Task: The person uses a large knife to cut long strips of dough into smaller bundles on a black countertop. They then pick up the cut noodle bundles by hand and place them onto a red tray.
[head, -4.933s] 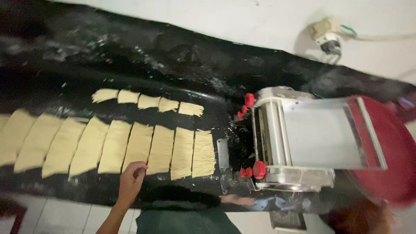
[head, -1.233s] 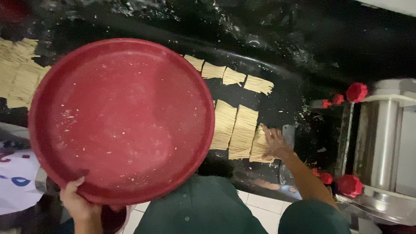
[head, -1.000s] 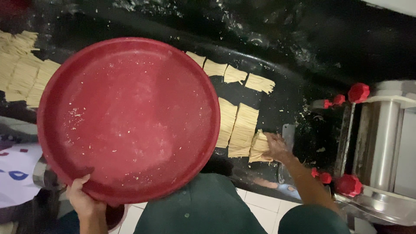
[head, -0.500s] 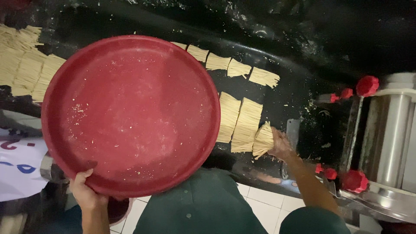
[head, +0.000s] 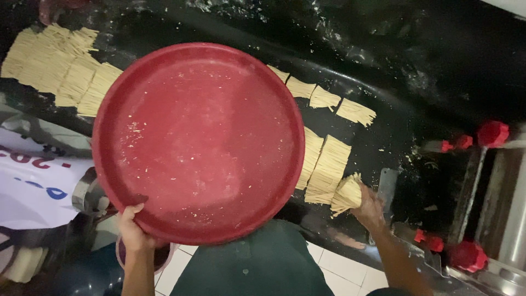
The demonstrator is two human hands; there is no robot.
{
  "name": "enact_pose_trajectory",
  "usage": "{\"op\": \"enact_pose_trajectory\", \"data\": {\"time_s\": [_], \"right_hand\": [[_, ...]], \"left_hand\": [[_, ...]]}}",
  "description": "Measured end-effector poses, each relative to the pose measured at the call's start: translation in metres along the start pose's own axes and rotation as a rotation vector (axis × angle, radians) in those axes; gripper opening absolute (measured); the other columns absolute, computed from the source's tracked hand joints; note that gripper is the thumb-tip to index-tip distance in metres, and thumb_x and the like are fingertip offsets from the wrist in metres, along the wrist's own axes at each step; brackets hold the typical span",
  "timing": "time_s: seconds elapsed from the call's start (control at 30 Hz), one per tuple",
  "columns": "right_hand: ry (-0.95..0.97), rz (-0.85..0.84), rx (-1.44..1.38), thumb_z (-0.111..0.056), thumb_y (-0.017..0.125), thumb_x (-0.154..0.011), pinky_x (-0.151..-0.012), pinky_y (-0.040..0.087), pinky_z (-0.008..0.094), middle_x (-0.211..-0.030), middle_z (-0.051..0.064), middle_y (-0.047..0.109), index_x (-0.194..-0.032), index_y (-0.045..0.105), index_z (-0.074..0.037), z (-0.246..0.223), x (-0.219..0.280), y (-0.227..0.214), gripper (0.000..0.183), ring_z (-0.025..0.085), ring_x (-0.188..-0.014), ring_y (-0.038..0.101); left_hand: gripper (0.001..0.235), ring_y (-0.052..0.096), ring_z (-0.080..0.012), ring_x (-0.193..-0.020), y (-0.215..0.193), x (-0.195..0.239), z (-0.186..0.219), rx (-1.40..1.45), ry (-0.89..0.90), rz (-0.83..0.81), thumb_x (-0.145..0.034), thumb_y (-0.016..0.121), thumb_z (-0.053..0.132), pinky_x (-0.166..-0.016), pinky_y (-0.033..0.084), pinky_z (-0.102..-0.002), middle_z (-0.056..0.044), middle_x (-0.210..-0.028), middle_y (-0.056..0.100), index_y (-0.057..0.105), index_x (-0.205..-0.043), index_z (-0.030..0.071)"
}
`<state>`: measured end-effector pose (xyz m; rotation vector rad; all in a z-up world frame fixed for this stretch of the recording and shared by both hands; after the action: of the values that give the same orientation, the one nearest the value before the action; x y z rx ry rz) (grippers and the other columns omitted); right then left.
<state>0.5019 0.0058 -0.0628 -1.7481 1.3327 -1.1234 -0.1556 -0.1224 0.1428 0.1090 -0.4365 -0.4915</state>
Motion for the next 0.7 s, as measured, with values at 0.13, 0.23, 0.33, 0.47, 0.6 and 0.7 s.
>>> {"op": "enact_pose_trajectory", "data": {"time_s": [0.13, 0.23, 0.33, 0.47, 0.6, 0.7], "right_hand": [[-0.298, 0.217, 0.157, -0.034, 0.080, -0.068, -0.101, 0.048, 0.046, -0.119, 0.015, 0.064, -0.154, 0.046, -0.013, 0.007, 0.018, 0.020, 0.094, 0.037, -0.110, 0.062], [-0.184, 0.186, 0.262, -0.037, 0.075, -0.073, -0.086, 0.054, 0.045, -0.123, 0.009, 0.056, -0.153, 0.044, -0.021, 0.003, 0.023, 0.022, 0.087, 0.031, -0.111, 0.062], [0.013, 0.120, 0.210, -0.029, 0.074, -0.072, -0.071, 0.059, 0.057, -0.128, 0.005, 0.049, -0.154, 0.040, -0.025, -0.004, 0.022, 0.020, 0.089, 0.031, -0.113, 0.062], [0.271, 0.010, -0.104, -0.015, 0.077, -0.072, -0.088, 0.049, 0.068, -0.132, 0.023, 0.049, -0.153, 0.037, -0.025, -0.045, 0.017, -0.016, 0.091, 0.054, -0.116, 0.057], [0.288, 0.009, -0.125, -0.008, 0.079, -0.070, -0.094, 0.048, 0.065, -0.136, 0.027, 0.049, -0.150, 0.039, -0.020, -0.030, 0.016, -0.006, 0.090, 0.055, -0.123, 0.052], [0.210, -0.044, -0.074, -0.010, 0.085, -0.066, -0.098, 0.044, 0.067, -0.131, 0.020, 0.047, -0.156, 0.034, -0.023, -0.013, 0.017, 0.007, 0.105, 0.051, -0.123, 0.051]], "left_hand": [[0.053, 0.063, -0.0192, -0.086, 0.014, 0.007, -0.001, 0.057, -0.167, 0.041, -0.062, 0.058, 0.019, -0.080, 0.054, -0.037, 0.004, -0.102, 0.068, 0.064, -0.114, 0.024], [0.047, 0.064, -0.0167, -0.079, 0.000, -0.013, -0.019, 0.050, -0.155, 0.052, -0.063, 0.061, 0.016, -0.072, 0.055, -0.033, 0.004, -0.098, 0.070, 0.064, -0.110, 0.024], [0.044, 0.064, -0.0152, -0.075, 0.011, -0.012, -0.009, 0.002, -0.096, 0.022, -0.062, 0.063, 0.015, -0.067, 0.053, -0.030, 0.003, -0.094, 0.070, 0.066, -0.106, 0.019], [0.041, 0.063, -0.0141, -0.074, 0.027, -0.003, 0.001, 0.011, -0.088, -0.031, -0.063, 0.060, 0.014, -0.068, 0.049, -0.028, 0.004, -0.092, 0.069, 0.066, -0.103, 0.017], [0.051, 0.065, -0.0170, -0.080, 0.052, 0.018, 0.022, 0.046, -0.095, -0.029, -0.062, 0.059, 0.014, -0.073, 0.054, -0.031, 0.001, -0.100, 0.070, 0.066, -0.112, 0.015], [0.046, 0.064, -0.0165, -0.076, 0.037, 0.003, 0.011, 0.038, -0.114, 0.006, -0.063, 0.059, 0.013, -0.068, 0.052, -0.031, 0.002, -0.095, 0.069, 0.065, -0.108, 0.017]]}}
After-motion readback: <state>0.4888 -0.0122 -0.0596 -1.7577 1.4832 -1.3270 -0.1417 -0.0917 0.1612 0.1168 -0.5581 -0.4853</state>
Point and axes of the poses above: each hand's wrist, its own x-axis away from the middle knuckle, its own y-axis out of the palm, z = x × y, the point moved 3 cm from there along -x, towards the middle knuckle
